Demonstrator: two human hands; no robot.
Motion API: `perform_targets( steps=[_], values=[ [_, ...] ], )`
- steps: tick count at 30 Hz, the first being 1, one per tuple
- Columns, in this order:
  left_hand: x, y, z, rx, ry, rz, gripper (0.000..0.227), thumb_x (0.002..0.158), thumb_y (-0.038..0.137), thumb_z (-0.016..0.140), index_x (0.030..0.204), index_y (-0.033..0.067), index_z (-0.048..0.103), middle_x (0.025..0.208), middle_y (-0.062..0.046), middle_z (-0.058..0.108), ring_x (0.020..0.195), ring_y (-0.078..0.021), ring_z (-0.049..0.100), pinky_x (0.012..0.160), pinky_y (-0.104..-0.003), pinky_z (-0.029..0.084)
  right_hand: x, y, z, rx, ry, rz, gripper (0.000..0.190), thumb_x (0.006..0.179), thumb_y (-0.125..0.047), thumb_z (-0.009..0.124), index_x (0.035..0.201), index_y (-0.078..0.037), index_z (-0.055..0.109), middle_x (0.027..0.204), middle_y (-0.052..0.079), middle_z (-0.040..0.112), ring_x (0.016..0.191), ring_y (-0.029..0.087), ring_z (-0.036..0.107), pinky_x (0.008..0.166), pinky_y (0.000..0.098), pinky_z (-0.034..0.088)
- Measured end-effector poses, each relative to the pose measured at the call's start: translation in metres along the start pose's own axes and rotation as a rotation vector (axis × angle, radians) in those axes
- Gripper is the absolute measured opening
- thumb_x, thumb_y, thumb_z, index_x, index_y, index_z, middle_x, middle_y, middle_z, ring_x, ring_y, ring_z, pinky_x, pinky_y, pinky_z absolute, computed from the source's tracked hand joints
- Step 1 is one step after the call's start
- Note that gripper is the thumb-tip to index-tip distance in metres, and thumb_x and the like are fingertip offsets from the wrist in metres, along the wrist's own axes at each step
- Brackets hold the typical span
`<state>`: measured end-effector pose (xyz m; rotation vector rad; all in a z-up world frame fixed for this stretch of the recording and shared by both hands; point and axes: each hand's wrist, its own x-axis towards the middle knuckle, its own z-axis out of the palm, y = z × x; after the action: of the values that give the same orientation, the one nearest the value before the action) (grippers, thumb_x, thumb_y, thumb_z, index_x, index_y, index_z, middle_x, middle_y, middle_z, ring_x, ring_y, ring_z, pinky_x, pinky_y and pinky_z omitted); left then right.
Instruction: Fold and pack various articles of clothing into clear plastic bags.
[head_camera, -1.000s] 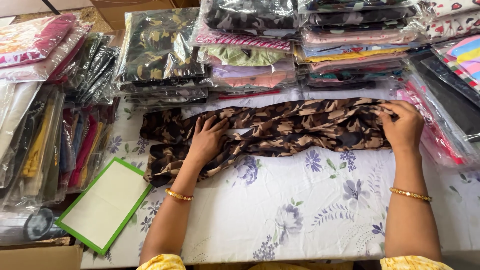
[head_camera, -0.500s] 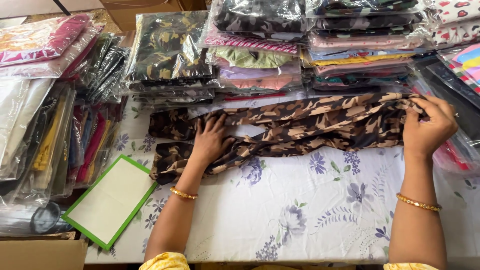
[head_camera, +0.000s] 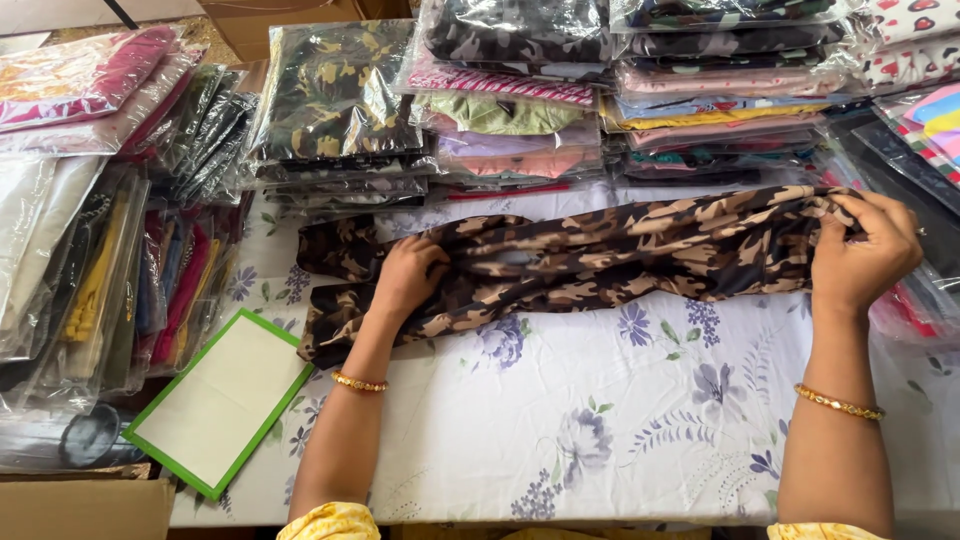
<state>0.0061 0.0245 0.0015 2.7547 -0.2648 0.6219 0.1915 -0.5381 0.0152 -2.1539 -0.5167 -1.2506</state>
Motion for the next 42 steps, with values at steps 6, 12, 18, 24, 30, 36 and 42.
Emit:
perform_targets(
  steps=[6,12,18,24,30,36,42],
  values=[
    [0.01,0.006,-0.049,-0.095,0.366,-0.11,0.012,0.082,0.0,0.075,0.094,0.0041,0.073,0.096,-0.012,0.07,0.097,-0.0324,0.065,0.086,-0.041,0.054,0.013,-0.013,-0.012,0.036,0.059,-0.017,0.032,0.081,0.013,0.069,0.108,-0.002,0.077,0.113,0.009,0.072,0.107,0.026,0.067,0.095,0.0332,0.053],
    [0.008,0.01,-0.085,-0.267,0.333,-0.267,0.035,0.082,-0.007,0.065,0.116,0.0018,0.065,0.102,-0.011,0.068,0.101,-0.0314,0.065,0.091,-0.041,0.051,0.027,-0.032,-0.024,0.157,0.096,-0.059,0.025,0.082,0.015,0.068,0.103,0.002,0.071,0.111,0.013,0.07,0.105,0.028,0.067,0.096,0.0338,0.053],
    [0.0,0.019,-0.15,-0.153,0.455,-0.155,0.021,0.083,-0.011,0.069,0.1,0.0014,0.068,0.104,-0.015,0.067,0.099,-0.0308,0.065,0.087,-0.04,0.052,0.05,-0.038,-0.057,0.579,0.01,0.164,0.03,0.096,0.01,0.079,0.114,-0.001,0.057,0.107,0.006,0.063,0.095,0.013,0.063,0.089,0.0257,0.052],
    [-0.031,0.04,-0.233,-0.606,0.486,-0.186,0.01,0.105,-0.004,0.068,0.101,0.0015,0.061,0.093,-0.002,0.067,0.08,-0.0074,0.06,0.072,-0.021,0.05,0.087,-0.062,-0.117,0.709,-0.184,0.424,0.035,0.09,-0.002,0.078,0.123,-0.008,0.065,0.107,-0.001,0.066,0.1,0.005,0.064,0.099,0.018,0.053],
    [-0.009,0.025,-0.23,-0.282,0.113,-0.418,0.014,0.097,-0.005,0.071,0.109,0.0009,0.069,0.082,-0.01,0.068,0.075,-0.0143,0.056,0.064,-0.03,0.047,0.105,-0.078,-0.087,0.336,-0.508,0.304,0.033,0.088,0.005,0.082,0.118,-0.004,0.075,0.104,0.007,0.07,0.098,0.011,0.062,0.085,0.026,0.051],
    [-0.016,0.024,-0.224,-0.074,0.39,-0.101,0.028,0.082,-0.02,0.063,0.1,0.0004,0.072,0.099,-0.013,0.065,0.091,-0.0231,0.065,0.079,-0.029,0.05,0.096,-0.065,-0.097,0.044,-0.102,-0.253,0.051,0.077,0.019,0.054,0.121,-0.001,0.071,0.114,0.013,0.065,0.106,0.029,0.062,0.095,0.0363,0.05],
    [-0.06,0.022,-0.142,0.04,0.081,-0.07,0.029,0.065,-0.011,0.071,0.089,0.0063,0.072,0.098,-0.009,0.065,0.098,-0.0303,0.063,0.088,-0.04,0.053,0.013,-0.063,-0.096,-0.274,-0.37,-0.377,0.022,0.083,0.005,0.068,0.087,-0.017,0.073,0.095,0.002,0.068,0.101,0.025,0.063,0.089,0.0436,0.045]
  ],
)
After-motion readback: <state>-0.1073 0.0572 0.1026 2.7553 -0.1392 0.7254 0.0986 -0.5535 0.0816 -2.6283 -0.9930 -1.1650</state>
